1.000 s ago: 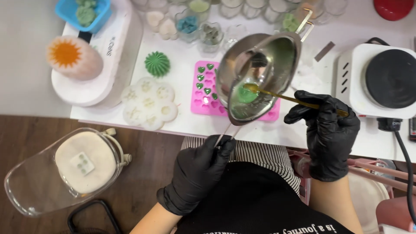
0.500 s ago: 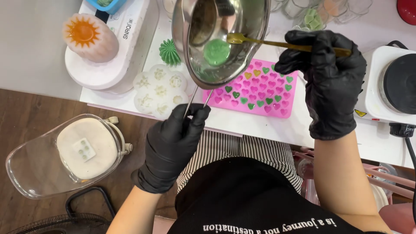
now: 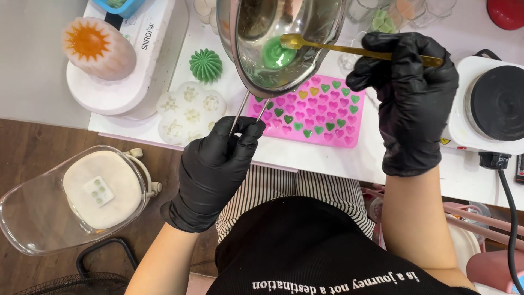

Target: Pouring melted green wax into heart-shaped silicone molds using a small metal pot and a spoon.

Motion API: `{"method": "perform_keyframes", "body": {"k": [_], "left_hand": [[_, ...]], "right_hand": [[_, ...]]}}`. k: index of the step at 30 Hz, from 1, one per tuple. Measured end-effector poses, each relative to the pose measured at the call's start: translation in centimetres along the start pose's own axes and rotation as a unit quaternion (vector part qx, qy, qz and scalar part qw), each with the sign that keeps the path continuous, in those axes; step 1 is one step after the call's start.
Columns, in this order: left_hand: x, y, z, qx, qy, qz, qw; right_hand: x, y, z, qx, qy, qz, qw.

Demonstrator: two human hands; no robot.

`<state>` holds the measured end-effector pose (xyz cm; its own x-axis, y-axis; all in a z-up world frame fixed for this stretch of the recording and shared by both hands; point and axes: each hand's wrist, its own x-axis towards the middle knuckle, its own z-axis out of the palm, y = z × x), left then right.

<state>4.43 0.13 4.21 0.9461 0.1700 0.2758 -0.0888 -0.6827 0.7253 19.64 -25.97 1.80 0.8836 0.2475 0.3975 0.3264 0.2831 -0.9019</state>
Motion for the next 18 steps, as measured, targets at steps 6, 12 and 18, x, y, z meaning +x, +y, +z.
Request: {"method": "perform_keyframes", "body": {"k": [6, 12, 18], "left_hand": [[0.3, 0.7, 0.1, -0.033, 0.001, -0.011, 0.999], [0.4, 1.2, 0.1, -0.080, -0.010, -0.043, 0.996], [0.1, 1.3, 0.1, -0.136, -0.025, -0.084, 0.987]], "right_hand": [[-0.9, -0.5, -1.3, 0.048, 0.050, 0.041, 0.997], [-2.1, -1.5, -1.7, 0.036, 0.032, 0.022, 0.999], [-2.2, -2.5, -0.1, 0.025, -0.024, -0.031, 0.999]]}}
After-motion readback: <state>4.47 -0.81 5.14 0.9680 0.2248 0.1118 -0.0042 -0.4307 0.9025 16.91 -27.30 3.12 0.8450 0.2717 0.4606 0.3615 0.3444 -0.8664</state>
